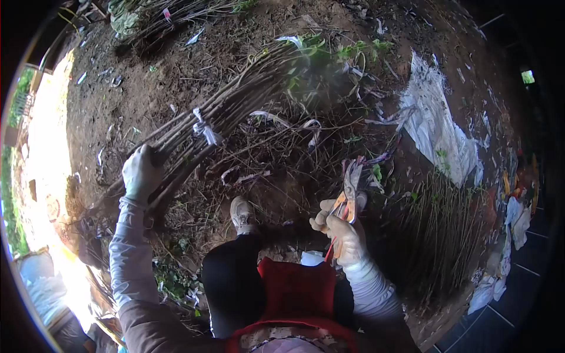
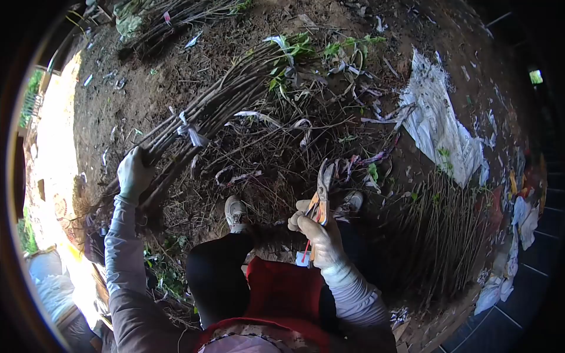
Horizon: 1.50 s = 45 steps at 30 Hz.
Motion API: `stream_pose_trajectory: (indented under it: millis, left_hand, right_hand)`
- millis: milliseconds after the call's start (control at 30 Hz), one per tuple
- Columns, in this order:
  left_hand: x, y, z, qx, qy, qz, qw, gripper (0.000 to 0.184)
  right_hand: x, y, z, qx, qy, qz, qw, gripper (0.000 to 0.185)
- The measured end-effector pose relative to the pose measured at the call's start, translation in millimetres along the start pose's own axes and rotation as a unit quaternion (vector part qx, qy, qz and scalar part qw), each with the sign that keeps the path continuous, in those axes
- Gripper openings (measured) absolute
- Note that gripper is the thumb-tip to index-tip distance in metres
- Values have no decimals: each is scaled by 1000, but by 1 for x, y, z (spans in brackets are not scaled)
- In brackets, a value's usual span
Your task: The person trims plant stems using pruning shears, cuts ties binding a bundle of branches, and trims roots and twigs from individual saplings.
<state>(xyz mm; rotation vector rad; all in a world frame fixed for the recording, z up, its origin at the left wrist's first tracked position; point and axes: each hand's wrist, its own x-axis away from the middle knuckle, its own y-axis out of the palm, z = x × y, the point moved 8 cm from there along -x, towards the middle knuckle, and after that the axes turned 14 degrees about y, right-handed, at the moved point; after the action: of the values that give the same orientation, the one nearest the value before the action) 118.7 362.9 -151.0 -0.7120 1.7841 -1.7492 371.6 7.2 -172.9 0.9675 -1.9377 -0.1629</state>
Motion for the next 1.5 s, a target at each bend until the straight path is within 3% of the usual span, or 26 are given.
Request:
stream_pose_trajectory:
  millis: [100, 167, 267, 300, 333, 367, 400, 433, 500, 600, 633, 733, 767, 900, 1033, 1133, 1233, 1300, 1333, 1367, 1433, 1500]
  left_hand:
    - [28, -16, -12, 87, 27, -69, 994, 24]
    - [43, 2, -29, 134, -26, -210, 968, 26]
    - [53, 55, -32, 184, 21, -168, 968, 31]
    - [56, 77, -30, 131, 26, -153, 979, 36]
    - [62, 99, -26, 65, 89, -109, 988, 36]
    - [69, 141, -35, 26, 66, -197, 978, 36]
    - [78, 179, -43, 72, 16, -245, 967, 43]
    - [86, 204, -45, 119, -12, -183, 976, 42]
    - [92, 206, -15, 101, -128, -191, 968, 41]
    - [108, 208, -5, 132, -134, -45, 981, 41]
    - [110, 202, 4, 88, -128, -9, 988, 42]
    - [99, 166, 42, 96, -89, 70, 989, 19]
    - [92, 162, 55, 153, -71, 76, 983, 23]
    - [60, 166, 95, 143, -44, -63, 987, 40]
    - [51, 183, 113, 159, 34, -135, 978, 25]
    - [70, 186, 117, 240, -22, -158, 958, 29]
    - [90, 201, 118, 462, -21, -143, 875, 29]
    - [102, 204, 131, 570, -25, -188, 799, 18]
    - [109, 206, 137, 617, -33, -212, 757, 13]
    - [121, 202, 142, 680, -117, -238, 684, 17]
    - [140, 196, 150, 760, -250, -237, 550, 25]
    - [155, 194, 153, 813, -331, -204, 435, 27]
  right_hand:
    - [4, -1, 5, 12, 1, 4, 1000, 37]
    - [5, -4, 10, 0, 2, 7, 1000, 38]
    - [6, -2, 4, 49, -13, 26, 998, 37]
    - [6, -1, 2, 82, -12, 38, 996, 38]
    - [4, -2, 5, 89, -14, 40, 995, 37]
    - [2, 0, 6, 85, -16, 35, 996, 38]
    - [4, 3, 9, 93, -9, 47, 994, 38]
    - [2, 4, 8, 104, -13, 61, 993, 39]
    - [-2, 6, 11, 125, -23, 42, 991, 40]
    - [-11, 8, 13, 190, -36, 49, 980, 27]
    - [-15, 8, 15, 214, -32, 53, 975, 23]
    - [-30, 4, 23, 278, -26, 85, 956, 16]
    - [-34, 0, 29, 290, -9, 109, 951, 17]
    - [-45, 6, 45, 292, 0, 102, 951, 17]
    - [-58, 20, 57, 291, 24, 71, 954, 15]
    - [-84, 29, 74, 280, 50, 94, 954, 16]
    - [-133, 37, 105, 256, 28, 48, 965, 17]
    - [-175, 50, 126, 238, -24, -25, 971, 15]
    - [-189, 56, 134, 331, 0, 11, 944, 16]
    - [-202, 61, 138, 419, 23, 47, 907, 18]
    - [-228, 66, 143, 606, -102, 116, 781, 27]
    - [-241, 59, 158, 647, -15, 120, 753, 37]
